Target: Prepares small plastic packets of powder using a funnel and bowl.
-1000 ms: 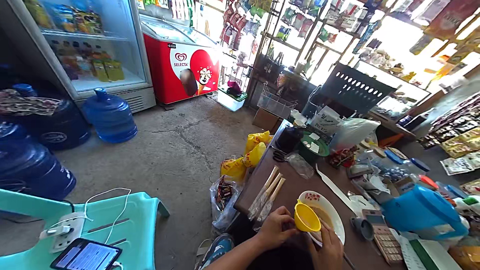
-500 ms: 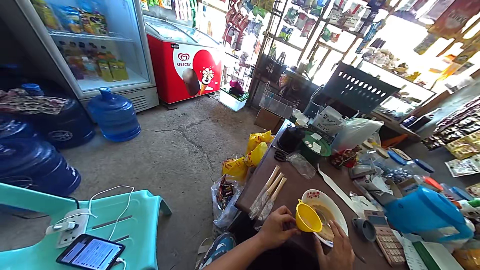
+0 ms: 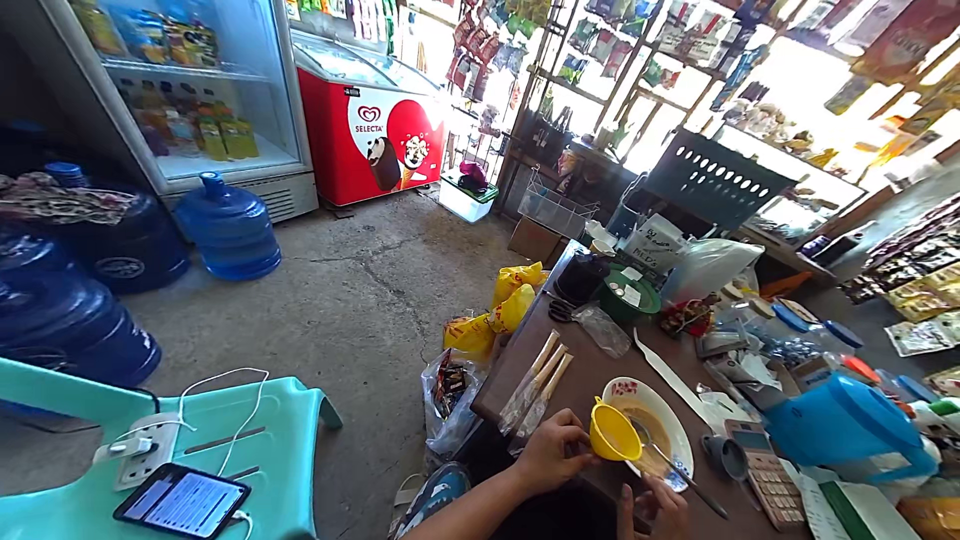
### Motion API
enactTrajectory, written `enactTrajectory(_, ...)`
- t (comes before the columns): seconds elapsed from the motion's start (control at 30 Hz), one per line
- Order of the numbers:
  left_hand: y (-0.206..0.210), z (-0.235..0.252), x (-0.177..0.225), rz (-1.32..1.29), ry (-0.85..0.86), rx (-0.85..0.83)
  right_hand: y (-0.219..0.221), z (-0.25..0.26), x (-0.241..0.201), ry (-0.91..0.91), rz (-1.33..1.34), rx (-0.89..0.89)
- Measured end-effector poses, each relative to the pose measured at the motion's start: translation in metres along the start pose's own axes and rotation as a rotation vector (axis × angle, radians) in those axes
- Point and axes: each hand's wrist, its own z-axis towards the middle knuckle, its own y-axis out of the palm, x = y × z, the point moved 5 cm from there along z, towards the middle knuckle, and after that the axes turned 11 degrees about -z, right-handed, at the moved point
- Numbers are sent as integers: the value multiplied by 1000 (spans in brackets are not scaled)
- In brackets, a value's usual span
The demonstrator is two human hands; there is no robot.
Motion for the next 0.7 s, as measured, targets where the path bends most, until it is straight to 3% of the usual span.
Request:
enactTrajectory(0.23,0,0,-1,6,-19,-1,14,-11,-3,70,126,-297)
enactTrajectory(0.33,0,0,-1,4,-13,-3,23,-17,8,168,219,-325)
enactTrajectory(0.5,0,0,-2,9,-18,-6,31,-17,29,512,506,-320)
enactTrajectory(0.7,1,0,-2,-1,-21,-10,35,-17,35,586,597,-320)
